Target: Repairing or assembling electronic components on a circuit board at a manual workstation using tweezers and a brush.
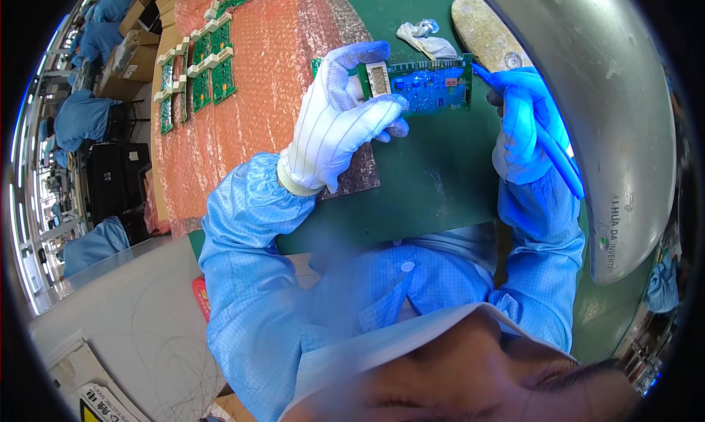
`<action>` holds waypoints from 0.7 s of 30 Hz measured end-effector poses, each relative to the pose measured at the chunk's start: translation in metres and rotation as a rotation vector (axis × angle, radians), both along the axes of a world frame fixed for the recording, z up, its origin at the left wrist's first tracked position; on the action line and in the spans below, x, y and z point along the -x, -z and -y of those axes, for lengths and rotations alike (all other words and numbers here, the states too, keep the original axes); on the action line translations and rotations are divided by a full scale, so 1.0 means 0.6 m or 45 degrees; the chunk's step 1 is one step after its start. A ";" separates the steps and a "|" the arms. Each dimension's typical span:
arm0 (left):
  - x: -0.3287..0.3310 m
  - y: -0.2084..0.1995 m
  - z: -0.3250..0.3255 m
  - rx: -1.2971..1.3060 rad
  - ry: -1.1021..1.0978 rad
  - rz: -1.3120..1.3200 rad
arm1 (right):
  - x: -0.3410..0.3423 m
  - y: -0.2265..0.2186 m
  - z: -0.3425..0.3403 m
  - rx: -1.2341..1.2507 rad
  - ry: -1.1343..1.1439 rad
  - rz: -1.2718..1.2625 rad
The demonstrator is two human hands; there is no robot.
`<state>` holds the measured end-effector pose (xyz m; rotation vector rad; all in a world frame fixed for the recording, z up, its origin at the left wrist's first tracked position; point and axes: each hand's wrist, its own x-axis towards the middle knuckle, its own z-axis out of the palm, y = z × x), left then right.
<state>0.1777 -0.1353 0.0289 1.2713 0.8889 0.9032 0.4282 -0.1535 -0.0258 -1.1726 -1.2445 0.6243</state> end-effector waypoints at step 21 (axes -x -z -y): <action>0.007 0.060 0.022 0.241 0.269 -0.518 | 0.000 0.002 0.044 0.572 -0.520 0.091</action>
